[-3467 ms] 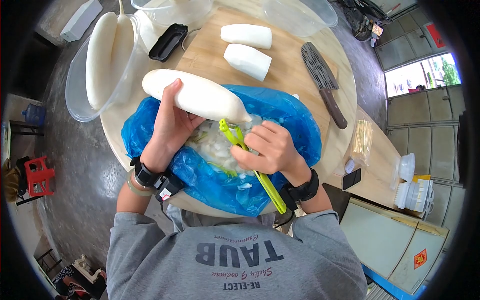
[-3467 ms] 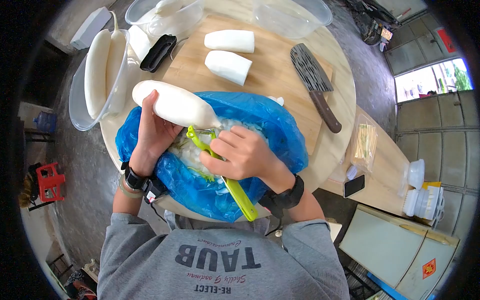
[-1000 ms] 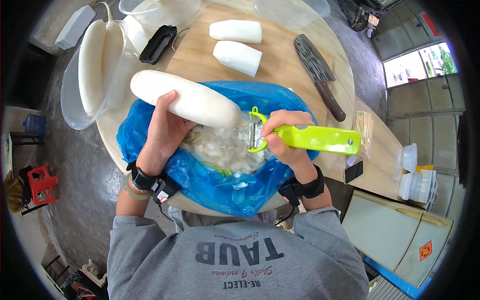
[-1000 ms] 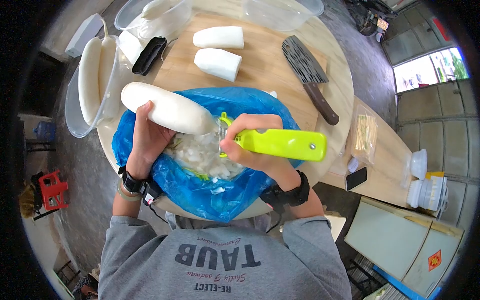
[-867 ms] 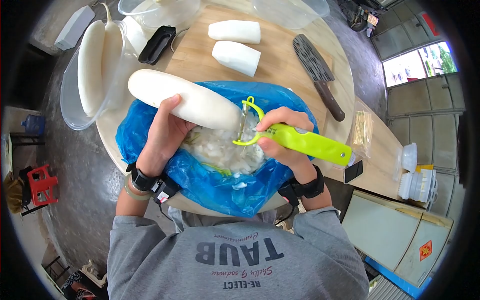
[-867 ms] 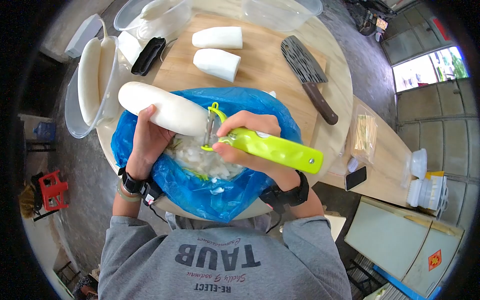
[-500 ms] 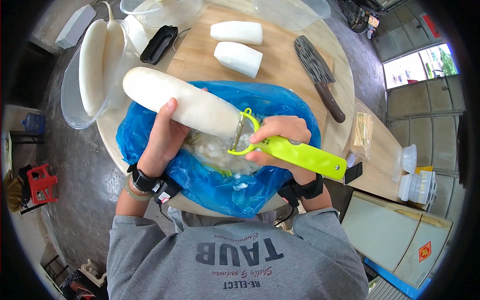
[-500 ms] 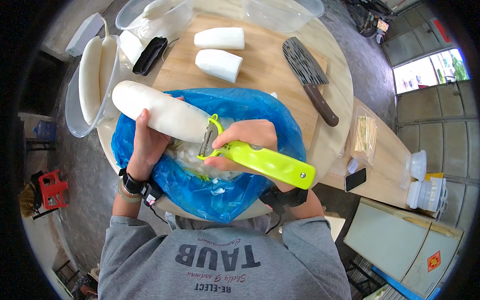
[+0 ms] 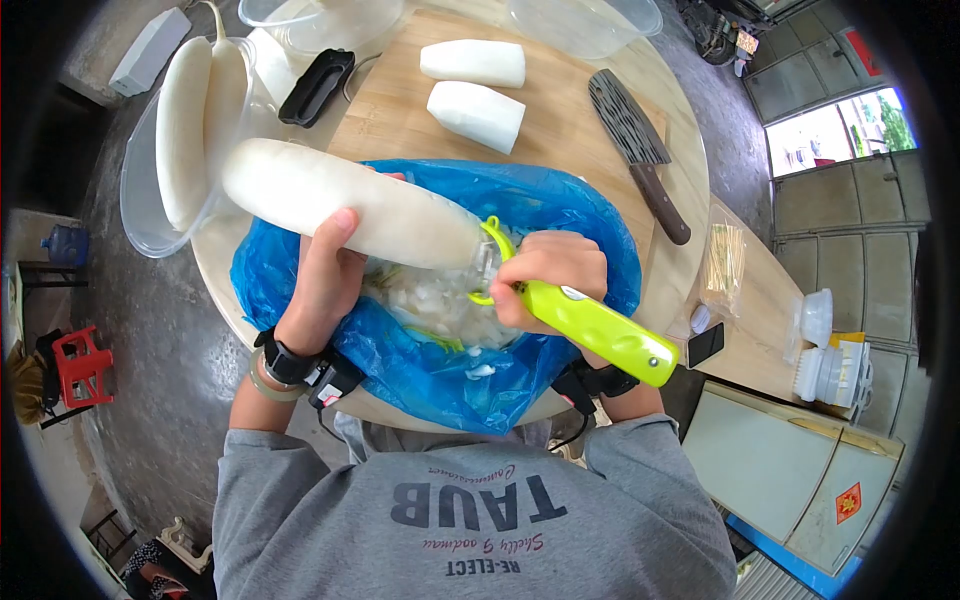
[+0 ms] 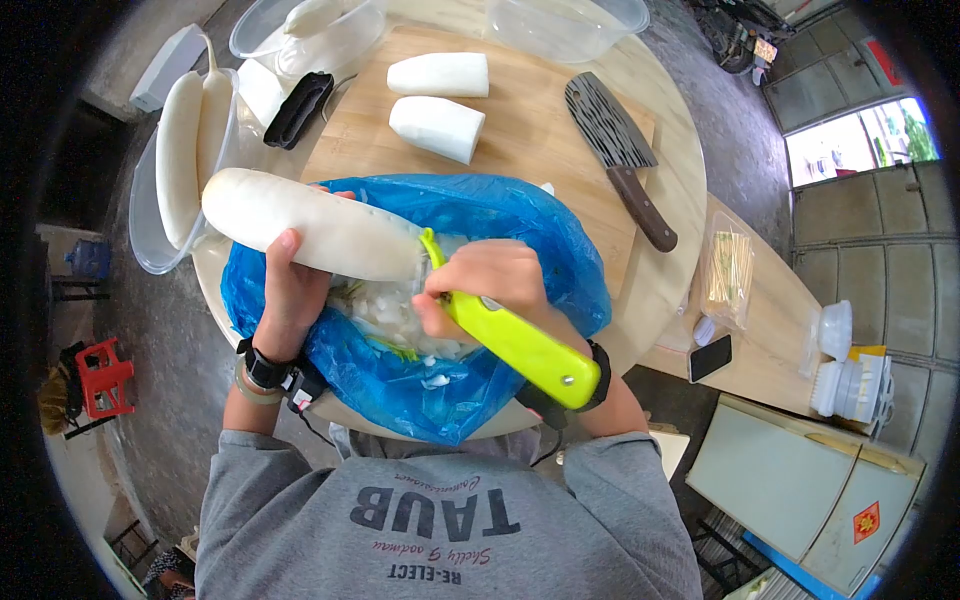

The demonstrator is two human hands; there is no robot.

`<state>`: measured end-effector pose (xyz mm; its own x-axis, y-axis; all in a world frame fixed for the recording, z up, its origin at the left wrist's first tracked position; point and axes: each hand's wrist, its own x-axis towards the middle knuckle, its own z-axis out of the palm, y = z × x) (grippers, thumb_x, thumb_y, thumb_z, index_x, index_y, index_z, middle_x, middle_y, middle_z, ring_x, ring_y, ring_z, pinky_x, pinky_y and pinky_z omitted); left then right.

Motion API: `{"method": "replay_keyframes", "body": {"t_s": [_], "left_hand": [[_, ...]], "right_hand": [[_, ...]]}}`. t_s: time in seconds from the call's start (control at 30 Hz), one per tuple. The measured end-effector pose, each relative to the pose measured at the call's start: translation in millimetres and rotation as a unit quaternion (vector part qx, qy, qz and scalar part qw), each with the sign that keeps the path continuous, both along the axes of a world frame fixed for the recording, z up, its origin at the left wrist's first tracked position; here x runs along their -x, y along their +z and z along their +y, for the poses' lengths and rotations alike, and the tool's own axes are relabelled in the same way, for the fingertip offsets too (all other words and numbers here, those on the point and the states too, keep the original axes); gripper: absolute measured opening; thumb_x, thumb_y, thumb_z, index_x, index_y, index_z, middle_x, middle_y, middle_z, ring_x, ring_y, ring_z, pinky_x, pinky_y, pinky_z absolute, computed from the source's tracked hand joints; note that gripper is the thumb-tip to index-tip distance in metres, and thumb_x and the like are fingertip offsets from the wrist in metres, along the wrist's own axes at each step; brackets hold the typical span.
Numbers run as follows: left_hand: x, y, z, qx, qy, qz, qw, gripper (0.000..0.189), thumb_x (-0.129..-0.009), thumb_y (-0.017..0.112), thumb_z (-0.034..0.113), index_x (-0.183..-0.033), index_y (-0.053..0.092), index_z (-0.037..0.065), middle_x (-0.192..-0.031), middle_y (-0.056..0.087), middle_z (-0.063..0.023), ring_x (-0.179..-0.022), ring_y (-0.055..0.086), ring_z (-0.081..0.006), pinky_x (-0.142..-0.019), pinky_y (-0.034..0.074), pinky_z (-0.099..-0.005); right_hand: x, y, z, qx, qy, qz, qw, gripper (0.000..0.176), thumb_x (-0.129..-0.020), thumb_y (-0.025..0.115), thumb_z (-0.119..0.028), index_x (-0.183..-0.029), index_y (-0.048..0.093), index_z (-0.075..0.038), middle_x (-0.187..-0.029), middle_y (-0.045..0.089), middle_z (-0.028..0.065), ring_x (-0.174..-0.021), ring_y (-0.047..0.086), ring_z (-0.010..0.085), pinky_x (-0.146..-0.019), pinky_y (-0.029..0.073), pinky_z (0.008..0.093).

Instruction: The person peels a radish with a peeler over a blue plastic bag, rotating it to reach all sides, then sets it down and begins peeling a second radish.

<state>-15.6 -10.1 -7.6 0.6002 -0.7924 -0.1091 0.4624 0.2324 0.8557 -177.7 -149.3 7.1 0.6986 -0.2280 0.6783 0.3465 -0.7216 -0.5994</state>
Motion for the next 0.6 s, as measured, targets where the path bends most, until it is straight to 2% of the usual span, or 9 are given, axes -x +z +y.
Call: {"method": "replay_keyframes", "body": {"t_s": [0.1, 0.2, 0.23, 0.33, 0.47, 0.6], "left_hand": [[-1, 0, 1, 0.020, 0.012, 0.005, 1.000, 0.068, -0.068, 0.057, 0.047, -0.116, 0.039, 0.002, -0.113, 0.050, -0.0196, -0.106, 0.049, -0.0280, -0.093, 0.038, -0.0411], [-1, 4, 2, 0.026, 0.005, -0.011, 1.000, 0.069, -0.068, 0.058, 0.048, -0.115, 0.040, 0.002, -0.113, 0.050, -0.0196, -0.105, 0.050, -0.0279, -0.092, 0.039, -0.0410], [-1, 3, 1, 0.020, 0.010, -0.016, 1.000, 0.069, -0.068, 0.058, 0.048, -0.115, 0.039, 0.002, -0.113, 0.050, -0.0196, -0.105, 0.050, -0.0279, -0.092, 0.039, -0.0410], [1, 3, 0, 0.002, 0.011, -0.004, 1.000, 0.069, -0.068, 0.058, 0.048, -0.116, 0.039, 0.002, -0.113, 0.050, -0.0191, -0.105, 0.049, -0.0277, -0.092, 0.039, -0.0409], [1, 3, 0, -0.002, -0.016, 0.007, 1.000, 0.070, -0.067, 0.058, 0.048, -0.116, 0.038, 0.003, -0.114, 0.049, -0.0182, -0.106, 0.048, -0.0272, -0.092, 0.039, -0.0408], [-2, -6, 2, 0.051, -0.045, -0.009, 0.998, 0.060, -0.072, 0.060, 0.037, -0.115, 0.039, 0.001, -0.111, 0.051, -0.0185, -0.110, 0.046, -0.0286, -0.094, 0.036, -0.0414]], "right_hand": [[-1, -6, -6, 0.051, -0.049, 0.014, 0.997, 0.014, -0.054, 0.063, -0.001, -0.060, 0.052, -0.007, -0.050, 0.050, 0.0050, -0.042, 0.050, 0.0200, -0.040, 0.038, 0.0262], [2, 1, -4, -0.035, -0.029, -0.033, 0.998, 0.008, -0.057, 0.059, -0.004, -0.058, 0.052, -0.006, -0.047, 0.043, 0.0050, -0.039, 0.042, 0.0192, -0.039, 0.032, 0.0274], [4, 1, -3, -0.045, -0.029, -0.045, 0.998, 0.009, -0.063, 0.060, -0.011, -0.059, 0.053, -0.006, -0.047, 0.043, 0.0054, -0.040, 0.042, 0.0184, -0.040, 0.032, 0.0275], [9, 3, -4, -0.071, -0.031, -0.038, 0.996, 0.018, -0.070, 0.061, -0.020, -0.062, 0.054, -0.006, -0.049, 0.046, 0.0055, -0.042, 0.043, 0.0164, -0.041, 0.033, 0.0264], [10, 4, 0, -0.135, -0.004, -0.003, 0.991, 0.026, -0.074, 0.063, -0.030, -0.067, 0.058, -0.005, -0.055, 0.053, 0.0065, -0.046, 0.048, 0.0161, -0.044, 0.038, 0.0252], [7, 11, 2, -0.145, 0.002, 0.047, 0.988, 0.028, -0.073, 0.064, -0.033, -0.070, 0.060, -0.006, -0.059, 0.057, 0.0060, -0.050, 0.053, 0.0166, -0.048, 0.042, 0.0249]]}}
